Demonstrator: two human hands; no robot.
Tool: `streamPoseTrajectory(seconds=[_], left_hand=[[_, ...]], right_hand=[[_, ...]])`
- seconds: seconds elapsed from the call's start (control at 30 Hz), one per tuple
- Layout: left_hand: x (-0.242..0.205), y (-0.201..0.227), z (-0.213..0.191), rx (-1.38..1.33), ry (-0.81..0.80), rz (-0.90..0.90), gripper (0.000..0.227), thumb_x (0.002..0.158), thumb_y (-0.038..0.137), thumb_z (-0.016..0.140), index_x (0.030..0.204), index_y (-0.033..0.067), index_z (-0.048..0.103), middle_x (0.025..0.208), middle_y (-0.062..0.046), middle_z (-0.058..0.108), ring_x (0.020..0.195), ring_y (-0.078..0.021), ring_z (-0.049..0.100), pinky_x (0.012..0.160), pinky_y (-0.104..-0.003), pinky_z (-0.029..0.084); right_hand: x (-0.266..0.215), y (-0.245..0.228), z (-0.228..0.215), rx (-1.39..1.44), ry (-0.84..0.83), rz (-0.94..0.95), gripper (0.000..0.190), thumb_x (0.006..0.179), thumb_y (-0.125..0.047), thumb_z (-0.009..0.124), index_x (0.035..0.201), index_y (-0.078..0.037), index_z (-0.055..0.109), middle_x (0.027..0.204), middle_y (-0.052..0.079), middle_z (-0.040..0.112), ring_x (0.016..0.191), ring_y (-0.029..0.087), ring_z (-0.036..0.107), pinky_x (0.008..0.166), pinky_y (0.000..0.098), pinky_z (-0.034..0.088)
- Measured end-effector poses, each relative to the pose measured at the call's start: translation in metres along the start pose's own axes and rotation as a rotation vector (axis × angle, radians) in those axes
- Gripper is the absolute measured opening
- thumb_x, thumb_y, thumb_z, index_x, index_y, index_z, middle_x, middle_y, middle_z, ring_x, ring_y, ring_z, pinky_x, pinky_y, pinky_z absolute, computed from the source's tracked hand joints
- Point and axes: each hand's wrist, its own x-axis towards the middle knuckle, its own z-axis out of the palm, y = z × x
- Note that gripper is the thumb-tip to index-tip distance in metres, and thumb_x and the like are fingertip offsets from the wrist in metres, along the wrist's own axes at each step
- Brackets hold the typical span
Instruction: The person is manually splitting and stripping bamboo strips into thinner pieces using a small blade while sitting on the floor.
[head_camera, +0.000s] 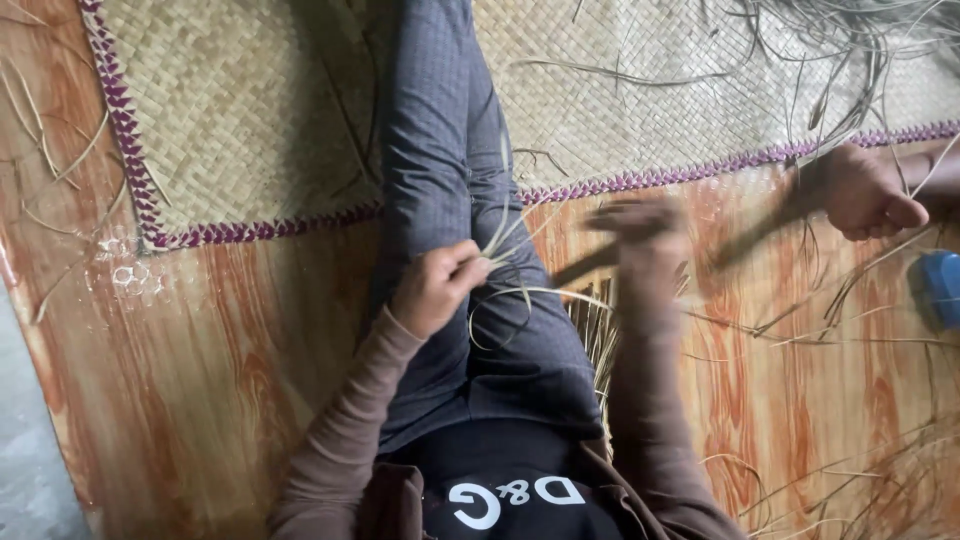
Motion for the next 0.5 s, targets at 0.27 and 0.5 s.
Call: streamPoseTrajectory(seconds=[0.27, 0.5], left_hand=[[0.000, 0.035, 0.003, 0.121, 0.050, 0.186, 0.030, 0.098, 0.019, 0.060, 0.069, 0.0094, 0.056, 0.053, -0.017, 0.055, 0.050, -0.0372, 0.059, 0.053, -0.040, 0.051], [-0.041, 0.065, -0.020, 0.119, -0.017, 0.202, 0.031, 0.098, 0.024, 0.065, 0.071, 0.0126, 0.056, 0.054, -0.012, 0.059, 0.053, -0.0306, 0.065, 0.052, -0.035, 0.052]], right_hand=[[-0.043, 0.061, 0.126, -0.066, -0.072, -0.595, 0.014, 0.094, -0.016, 0.072, 0.084, -0.010, 0.064, 0.069, 0.006, 0.064, 0.063, 0.031, 0.064, 0.056, 0.0416, 0.050], [-0.021, 0.061, 0.094, -0.393, -0.203, -0.206, 0.039, 0.101, -0.035, 0.060, 0.070, -0.012, 0.065, 0.051, 0.008, 0.058, 0.054, 0.034, 0.063, 0.051, 0.0457, 0.051]])
